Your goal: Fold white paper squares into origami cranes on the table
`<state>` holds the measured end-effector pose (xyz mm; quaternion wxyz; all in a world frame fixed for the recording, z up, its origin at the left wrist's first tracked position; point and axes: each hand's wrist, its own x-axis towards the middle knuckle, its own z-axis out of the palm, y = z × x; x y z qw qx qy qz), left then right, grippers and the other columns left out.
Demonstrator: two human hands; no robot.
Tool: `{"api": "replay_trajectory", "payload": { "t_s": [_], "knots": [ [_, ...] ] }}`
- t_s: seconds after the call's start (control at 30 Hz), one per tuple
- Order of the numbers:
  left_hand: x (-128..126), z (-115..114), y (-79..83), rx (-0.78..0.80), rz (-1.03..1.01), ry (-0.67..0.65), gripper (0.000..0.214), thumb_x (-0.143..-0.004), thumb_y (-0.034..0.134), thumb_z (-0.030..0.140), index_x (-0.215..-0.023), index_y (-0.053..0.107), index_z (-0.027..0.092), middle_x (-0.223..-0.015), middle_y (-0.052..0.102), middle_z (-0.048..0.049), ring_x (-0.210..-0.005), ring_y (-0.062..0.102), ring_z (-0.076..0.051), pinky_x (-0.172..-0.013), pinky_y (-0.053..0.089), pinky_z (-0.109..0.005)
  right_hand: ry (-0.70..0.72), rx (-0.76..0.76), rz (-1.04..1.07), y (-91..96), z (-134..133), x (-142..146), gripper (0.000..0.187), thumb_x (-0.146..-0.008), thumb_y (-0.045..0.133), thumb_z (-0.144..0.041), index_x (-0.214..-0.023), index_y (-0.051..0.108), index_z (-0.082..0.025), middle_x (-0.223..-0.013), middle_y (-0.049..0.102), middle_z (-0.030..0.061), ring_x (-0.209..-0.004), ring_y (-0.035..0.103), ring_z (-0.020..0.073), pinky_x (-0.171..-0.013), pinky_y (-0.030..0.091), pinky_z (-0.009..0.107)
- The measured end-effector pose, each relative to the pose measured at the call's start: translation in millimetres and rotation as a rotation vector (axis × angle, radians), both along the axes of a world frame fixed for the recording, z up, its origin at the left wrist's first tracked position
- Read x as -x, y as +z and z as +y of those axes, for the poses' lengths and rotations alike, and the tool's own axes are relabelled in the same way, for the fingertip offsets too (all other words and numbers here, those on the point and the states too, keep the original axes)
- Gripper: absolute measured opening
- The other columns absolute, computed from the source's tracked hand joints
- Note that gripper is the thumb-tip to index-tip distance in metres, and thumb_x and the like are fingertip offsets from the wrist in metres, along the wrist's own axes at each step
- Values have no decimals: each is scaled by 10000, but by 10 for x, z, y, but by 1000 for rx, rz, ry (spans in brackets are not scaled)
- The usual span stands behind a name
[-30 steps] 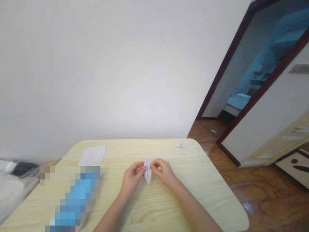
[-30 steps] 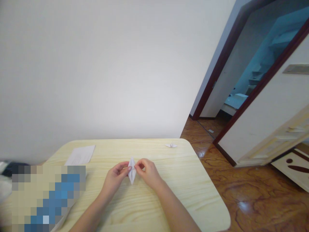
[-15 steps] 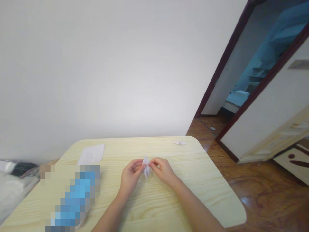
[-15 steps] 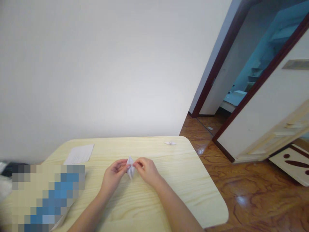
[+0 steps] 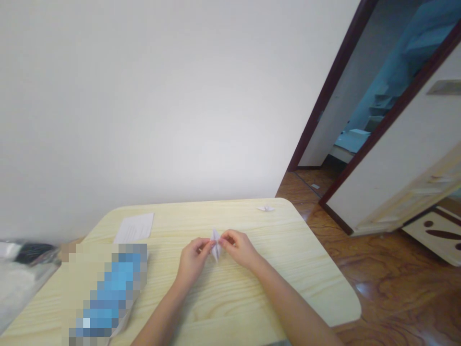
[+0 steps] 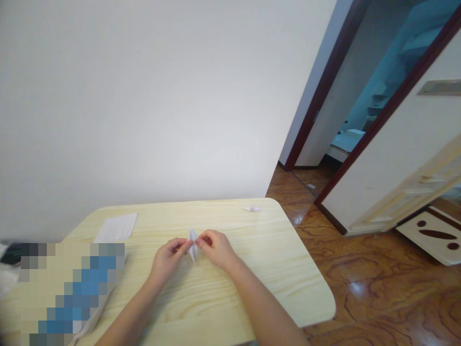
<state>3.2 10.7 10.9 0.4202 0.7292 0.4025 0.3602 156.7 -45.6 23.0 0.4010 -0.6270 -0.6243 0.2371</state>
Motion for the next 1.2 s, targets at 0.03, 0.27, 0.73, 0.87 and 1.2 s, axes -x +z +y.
{"api": "replay_trajectory", "payload": {
  "t_s": [0.03,0.27,0.73,0.87,1.2],
  "knots": [
    [-5,-8,7,-16,14,8,291,-711,535,426,-703,662,164,-646,658,-36,-596,577,-161,-558,434,-244,4,8,20,-6,5,2,201,-815,481,-341,-793,585,-172,-710,602,0,-622,522,106,-553,361,191],
    [-30,-58,8,-75,64,6,273,-745,495,407,-665,605,171,-617,610,-13,-577,538,-148,-559,411,-240,-24,-8,-99,-47,28,52,193,-830,457,-263,-704,571,-173,-625,549,-16,-593,479,102,-547,325,190],
    [-11,58,-55,165,-90,-51,313,-677,567,426,-770,645,138,-695,658,-44,-635,578,-166,-584,448,-250,129,144,11,-58,1,-22,167,-791,512,-291,-710,570,-156,-619,564,-20,-574,485,92,-519,326,187],
    [6,64,0,194,-121,29,321,-665,573,441,-718,632,130,-625,644,-29,-559,564,-144,-527,443,-231,200,256,394,-115,0,24,267,-719,588,-240,-951,465,-193,-673,585,-39,-584,543,96,-517,383,186],
    [-27,91,-93,237,-105,91,391,-675,555,459,-822,624,104,-552,626,-26,-464,551,-137,-462,453,-246,24,346,436,-240,138,-135,314,-632,625,-139,-866,421,-185,-476,525,-100,-400,514,77,-400,343,149]
  ]
}}
